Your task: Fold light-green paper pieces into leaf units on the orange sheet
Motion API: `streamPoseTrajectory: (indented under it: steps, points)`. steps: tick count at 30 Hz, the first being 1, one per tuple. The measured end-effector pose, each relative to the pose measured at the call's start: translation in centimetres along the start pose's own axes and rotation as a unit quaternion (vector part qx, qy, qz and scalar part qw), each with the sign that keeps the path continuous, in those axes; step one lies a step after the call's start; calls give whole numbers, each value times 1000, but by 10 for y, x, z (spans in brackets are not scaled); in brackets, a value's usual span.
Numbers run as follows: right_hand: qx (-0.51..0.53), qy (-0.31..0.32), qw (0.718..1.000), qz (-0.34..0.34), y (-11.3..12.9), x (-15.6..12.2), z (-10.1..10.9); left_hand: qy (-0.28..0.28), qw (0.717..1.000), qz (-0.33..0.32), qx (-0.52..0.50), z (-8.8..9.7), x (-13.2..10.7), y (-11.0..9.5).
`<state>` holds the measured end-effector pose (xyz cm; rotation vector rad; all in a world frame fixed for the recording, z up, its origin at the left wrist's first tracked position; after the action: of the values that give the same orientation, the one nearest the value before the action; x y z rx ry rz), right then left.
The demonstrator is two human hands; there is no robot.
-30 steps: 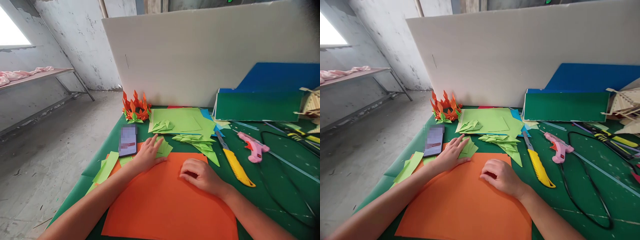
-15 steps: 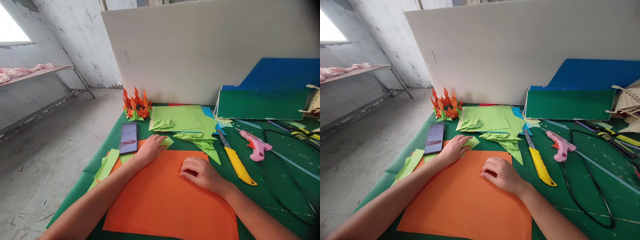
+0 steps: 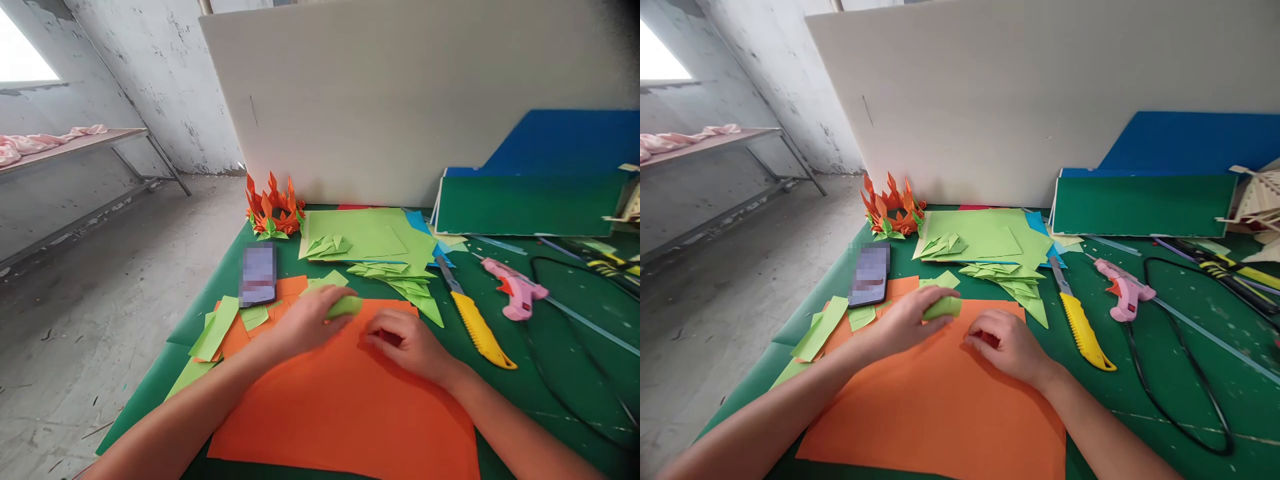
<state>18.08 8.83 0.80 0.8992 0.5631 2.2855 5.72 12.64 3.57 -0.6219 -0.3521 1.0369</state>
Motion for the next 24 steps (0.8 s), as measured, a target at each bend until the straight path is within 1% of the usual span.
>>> streamPoseTrajectory:
  steps: [3,5,6,8,10,11,13,15,16,18,19,20,22,24]
  points:
    - [-34,-29,999,-16,-5,-3,9,29,999,-10,40,-28,-13,-9]
    - [-58,-48,997,-20,-5,-4,14,13,998,-6,60,-36,-18,-11]
    - [-66,-55,996,-23,-5,-4,16,11,998,-19,67,-38,-20,-13]
    - [-76,-67,994,-32,-7,-5,19,8,997,-40,67,-36,-22,-17]
    - [-80,-78,993,-42,-9,-7,20,-1,997,-49,66,-27,-18,-16]
    - [-79,-84,992,-46,-10,-7,21,-19,996,-38,74,-18,-14,-12]
    - [-74,-98,991,-48,-11,-7,23,-76,990,3,116,0,-4,2]
    - [-67,-105,991,-39,-9,-6,24,-133,971,53,190,14,5,19]
    - [-62,-103,992,-33,-7,-5,24,-142,963,71,218,15,8,26]
    - [-55,-92,994,-19,-4,-3,22,-110,959,74,250,5,13,35]
    - [-52,-86,995,-13,-2,-2,20,-105,958,75,257,0,14,37]
    - [-51,-79,996,-7,-1,-1,19,-103,958,70,260,-4,15,37]
    - [-50,-69,996,3,1,0,16,-96,961,40,256,-12,16,31]
    - [-48,-57,997,7,0,0,13,-88,965,31,246,-16,19,28]
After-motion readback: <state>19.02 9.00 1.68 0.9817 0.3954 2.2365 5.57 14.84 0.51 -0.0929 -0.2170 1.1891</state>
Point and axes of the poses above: each hand's wrist, its own x-axis towards the middle knuckle, its own z-axis out of the back of the hand, y = z × x, the point moved 9 cm from there along x, towards the middle knuckle, and after that the axes turned 14 degrees about z, right-handed, at the moved point
